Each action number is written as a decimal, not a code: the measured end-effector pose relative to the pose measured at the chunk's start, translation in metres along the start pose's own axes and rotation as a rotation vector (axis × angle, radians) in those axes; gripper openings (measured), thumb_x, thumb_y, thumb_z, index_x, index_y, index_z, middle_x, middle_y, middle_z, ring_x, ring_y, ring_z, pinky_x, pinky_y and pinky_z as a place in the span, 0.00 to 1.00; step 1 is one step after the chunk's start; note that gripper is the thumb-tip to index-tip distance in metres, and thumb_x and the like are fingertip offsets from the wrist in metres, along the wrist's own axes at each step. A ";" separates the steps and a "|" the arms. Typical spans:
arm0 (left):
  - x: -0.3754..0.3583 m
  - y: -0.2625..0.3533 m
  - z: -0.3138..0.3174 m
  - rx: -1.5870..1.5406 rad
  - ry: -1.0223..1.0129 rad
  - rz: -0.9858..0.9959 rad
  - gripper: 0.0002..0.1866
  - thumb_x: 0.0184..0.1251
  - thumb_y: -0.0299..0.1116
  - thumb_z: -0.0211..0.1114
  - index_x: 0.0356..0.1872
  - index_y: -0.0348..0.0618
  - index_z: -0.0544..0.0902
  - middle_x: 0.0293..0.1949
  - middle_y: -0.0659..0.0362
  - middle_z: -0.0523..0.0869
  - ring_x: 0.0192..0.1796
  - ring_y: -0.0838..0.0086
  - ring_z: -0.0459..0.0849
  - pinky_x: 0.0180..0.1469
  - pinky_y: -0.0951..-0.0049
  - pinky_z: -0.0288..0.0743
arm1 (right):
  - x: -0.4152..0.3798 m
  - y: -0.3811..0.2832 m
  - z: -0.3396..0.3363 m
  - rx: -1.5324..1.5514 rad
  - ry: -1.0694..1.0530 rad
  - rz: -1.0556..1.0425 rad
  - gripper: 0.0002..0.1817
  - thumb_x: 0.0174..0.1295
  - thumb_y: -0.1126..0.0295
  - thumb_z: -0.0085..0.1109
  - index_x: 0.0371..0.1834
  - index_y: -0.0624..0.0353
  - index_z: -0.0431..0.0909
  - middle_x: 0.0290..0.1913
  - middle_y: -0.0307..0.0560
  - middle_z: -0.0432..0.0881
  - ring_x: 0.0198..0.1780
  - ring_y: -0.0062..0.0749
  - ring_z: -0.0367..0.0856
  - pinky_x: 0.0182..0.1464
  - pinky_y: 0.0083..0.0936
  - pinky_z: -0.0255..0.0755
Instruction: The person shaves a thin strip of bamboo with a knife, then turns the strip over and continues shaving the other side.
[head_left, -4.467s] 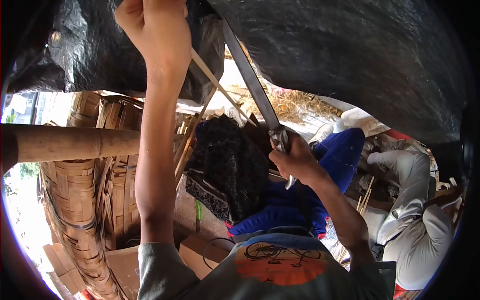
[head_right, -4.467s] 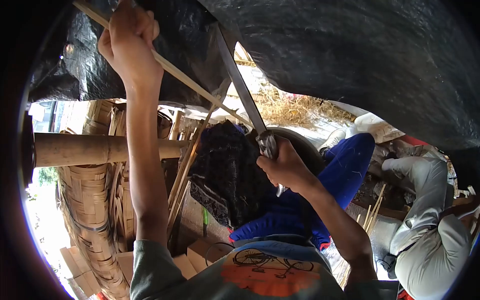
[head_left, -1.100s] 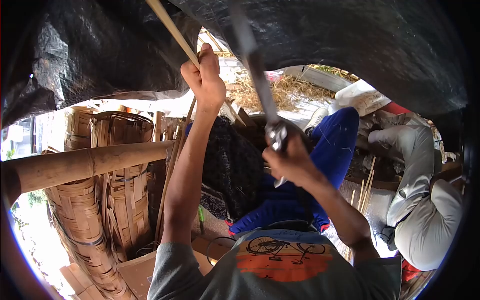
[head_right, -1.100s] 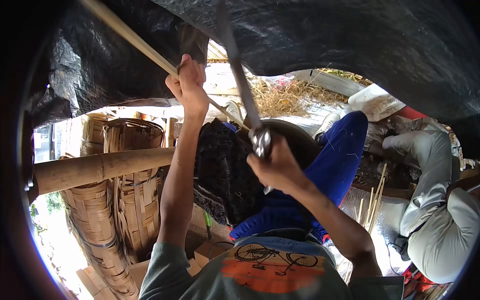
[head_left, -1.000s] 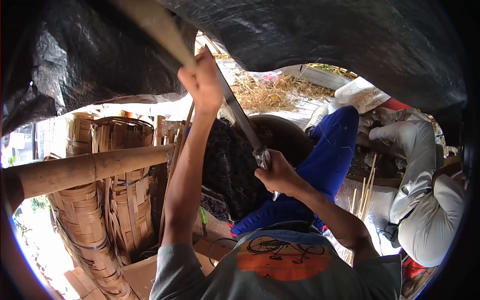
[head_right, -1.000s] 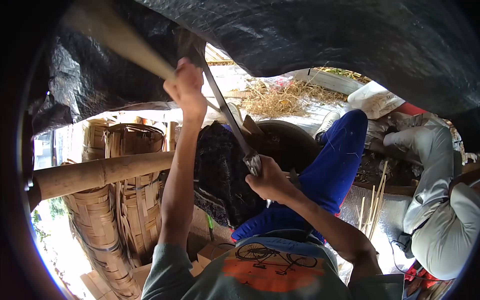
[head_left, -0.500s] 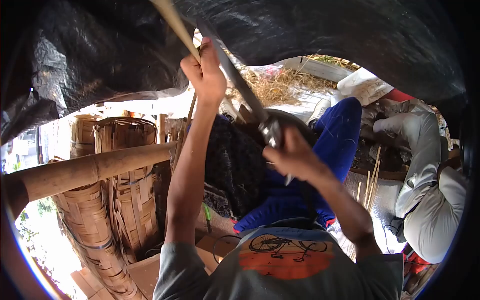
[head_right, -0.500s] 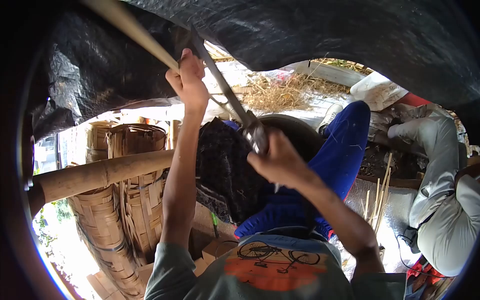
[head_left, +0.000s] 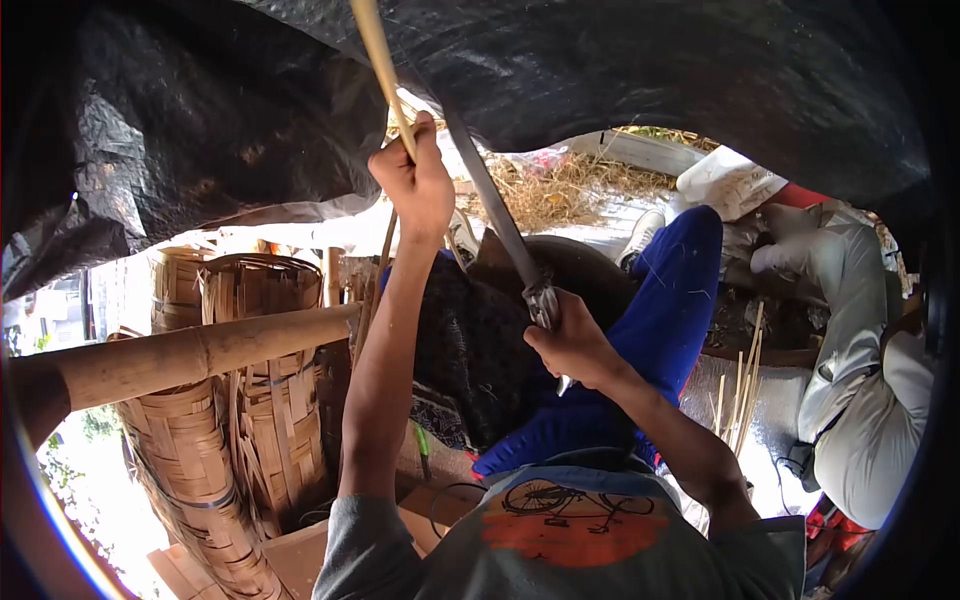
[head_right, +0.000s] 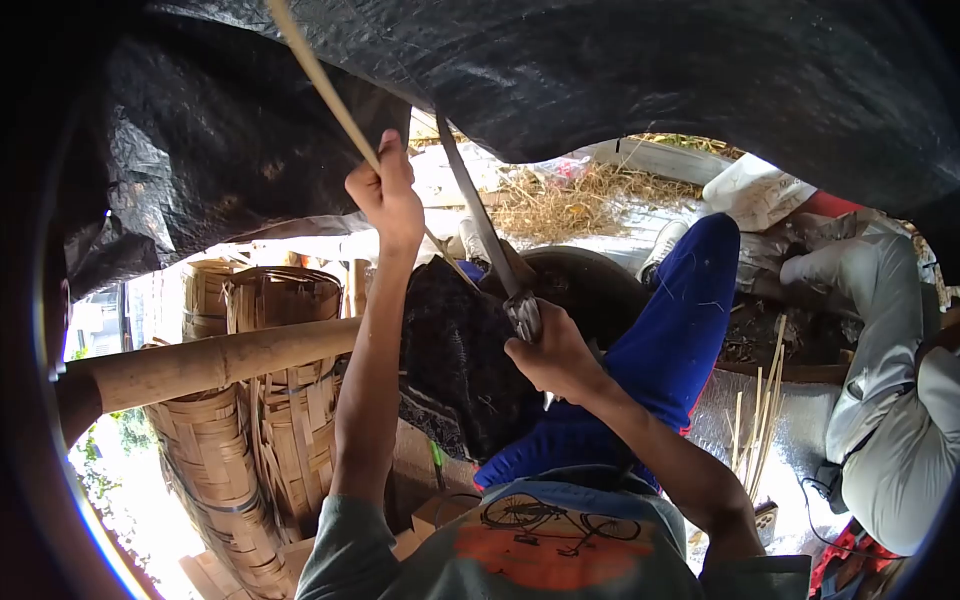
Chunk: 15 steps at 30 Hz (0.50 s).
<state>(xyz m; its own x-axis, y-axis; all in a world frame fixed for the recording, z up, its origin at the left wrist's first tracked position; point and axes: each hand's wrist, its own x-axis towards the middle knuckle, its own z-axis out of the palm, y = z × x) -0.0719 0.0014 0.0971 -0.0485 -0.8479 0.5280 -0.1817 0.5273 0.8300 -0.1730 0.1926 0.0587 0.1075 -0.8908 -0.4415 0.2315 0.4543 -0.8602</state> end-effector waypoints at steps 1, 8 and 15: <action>-0.001 0.003 -0.002 -0.019 -0.003 0.012 0.25 0.69 0.30 0.53 0.09 0.45 0.57 0.11 0.70 0.59 0.16 0.88 0.52 0.20 0.76 0.42 | -0.001 -0.002 -0.001 0.000 0.018 0.008 0.08 0.50 0.78 0.51 0.33 0.63 0.64 0.14 0.38 0.66 0.10 0.21 0.66 0.11 0.22 0.60; 0.003 0.016 -0.026 -0.358 0.003 0.105 0.25 0.68 0.25 0.48 0.09 0.43 0.54 0.10 0.69 0.58 0.15 0.87 0.52 0.18 0.77 0.43 | -0.008 -0.011 -0.011 -0.095 0.055 0.056 0.16 0.49 0.75 0.52 0.43 0.68 0.70 0.16 0.41 0.68 0.12 0.24 0.70 0.13 0.25 0.64; -0.006 0.018 -0.027 -0.209 0.021 0.079 0.24 0.69 0.30 0.47 0.10 0.45 0.55 0.10 0.67 0.57 0.15 0.85 0.52 0.19 0.78 0.46 | -0.017 -0.002 -0.016 -0.089 0.060 0.050 0.14 0.51 0.75 0.52 0.41 0.67 0.70 0.15 0.40 0.68 0.11 0.22 0.68 0.13 0.23 0.63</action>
<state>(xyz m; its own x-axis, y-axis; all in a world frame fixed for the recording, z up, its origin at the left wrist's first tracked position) -0.0486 0.0173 0.1133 -0.0337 -0.8031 0.5949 0.0297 0.5941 0.8038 -0.1912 0.2073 0.0640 0.0578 -0.8658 -0.4970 0.1399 0.5000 -0.8547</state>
